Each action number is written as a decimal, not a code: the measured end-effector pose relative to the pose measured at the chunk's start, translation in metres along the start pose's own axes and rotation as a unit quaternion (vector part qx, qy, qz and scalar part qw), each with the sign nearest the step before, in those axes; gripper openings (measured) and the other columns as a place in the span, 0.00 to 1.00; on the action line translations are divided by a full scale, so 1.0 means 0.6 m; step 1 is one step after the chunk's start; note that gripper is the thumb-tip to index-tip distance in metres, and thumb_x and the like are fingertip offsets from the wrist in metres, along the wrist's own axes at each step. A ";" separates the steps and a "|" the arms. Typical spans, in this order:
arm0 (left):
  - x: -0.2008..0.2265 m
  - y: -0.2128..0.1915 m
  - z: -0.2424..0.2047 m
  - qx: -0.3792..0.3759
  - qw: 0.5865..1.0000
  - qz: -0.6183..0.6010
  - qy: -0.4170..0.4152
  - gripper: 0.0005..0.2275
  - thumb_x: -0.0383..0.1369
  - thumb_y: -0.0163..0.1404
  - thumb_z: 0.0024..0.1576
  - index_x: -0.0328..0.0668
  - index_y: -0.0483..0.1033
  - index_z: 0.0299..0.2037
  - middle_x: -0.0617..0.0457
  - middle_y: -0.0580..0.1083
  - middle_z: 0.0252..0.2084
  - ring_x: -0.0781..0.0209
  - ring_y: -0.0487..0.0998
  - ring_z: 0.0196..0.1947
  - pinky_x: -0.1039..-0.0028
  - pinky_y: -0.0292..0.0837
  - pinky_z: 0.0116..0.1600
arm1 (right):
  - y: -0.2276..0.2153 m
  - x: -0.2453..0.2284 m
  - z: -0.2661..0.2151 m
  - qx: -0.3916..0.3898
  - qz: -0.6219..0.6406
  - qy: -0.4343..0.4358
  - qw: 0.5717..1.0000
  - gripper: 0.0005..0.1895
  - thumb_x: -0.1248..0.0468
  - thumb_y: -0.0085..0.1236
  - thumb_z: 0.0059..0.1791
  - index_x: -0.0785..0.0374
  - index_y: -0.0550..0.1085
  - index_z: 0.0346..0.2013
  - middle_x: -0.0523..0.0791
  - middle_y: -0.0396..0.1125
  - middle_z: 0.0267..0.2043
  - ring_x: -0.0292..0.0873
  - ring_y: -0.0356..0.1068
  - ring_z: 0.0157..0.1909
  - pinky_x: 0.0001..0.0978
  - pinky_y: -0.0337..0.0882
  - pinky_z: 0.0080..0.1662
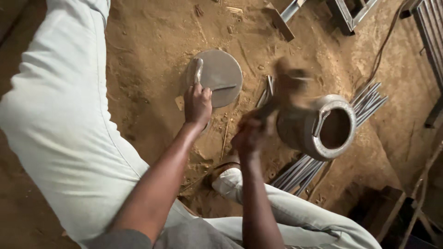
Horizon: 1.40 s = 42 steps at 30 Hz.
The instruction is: The person sits on the ground and uses a hammer to bend small metal rods on a circular anvil. They repeatedly pick up rods, position them on the anvil, strike them to form a curve, and place the finished pieces aside.
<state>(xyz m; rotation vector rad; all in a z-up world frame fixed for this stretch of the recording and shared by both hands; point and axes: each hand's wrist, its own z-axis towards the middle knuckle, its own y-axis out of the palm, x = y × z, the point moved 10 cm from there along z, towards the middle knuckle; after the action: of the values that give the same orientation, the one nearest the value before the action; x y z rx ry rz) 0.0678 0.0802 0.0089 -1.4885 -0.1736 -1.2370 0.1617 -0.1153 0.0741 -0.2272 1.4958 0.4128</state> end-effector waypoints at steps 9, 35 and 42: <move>0.002 -0.016 -0.007 0.028 0.999 -0.030 -0.032 0.04 0.27 0.55 0.59 0.34 0.77 0.33 0.38 0.73 0.49 0.39 0.75 0.40 0.52 0.70 0.46 | -0.006 -0.008 0.017 0.010 -0.193 0.161 0.968 0.17 0.52 0.45 0.58 0.62 0.69 0.36 0.41 0.61 0.20 0.34 0.60 0.16 0.29 0.61 0.19; -0.029 0.003 -0.022 -0.007 0.998 0.015 -0.063 0.08 0.32 0.55 0.58 0.36 0.74 0.31 0.39 0.72 0.37 0.35 0.74 0.39 0.48 0.68 0.44 | 0.029 -0.009 0.024 -0.021 -0.154 0.065 0.986 0.14 0.53 0.52 0.56 0.61 0.70 0.37 0.39 0.63 0.23 0.32 0.60 0.22 0.27 0.61 0.24; -0.010 -0.025 -0.004 0.033 0.999 -0.013 -0.017 0.07 0.31 0.53 0.62 0.35 0.73 0.35 0.38 0.72 0.39 0.35 0.74 0.41 0.49 0.68 0.46 | 0.043 0.096 0.018 -0.072 -0.287 0.192 0.936 0.18 0.50 0.53 0.56 0.62 0.72 0.32 0.40 0.61 0.20 0.32 0.58 0.21 0.29 0.58 0.23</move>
<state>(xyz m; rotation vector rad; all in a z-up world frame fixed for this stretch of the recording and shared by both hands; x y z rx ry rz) 0.0538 0.0868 0.0133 -1.4546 -0.2537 -1.2160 0.1624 -0.0802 0.0208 -0.8790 1.6911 -0.0004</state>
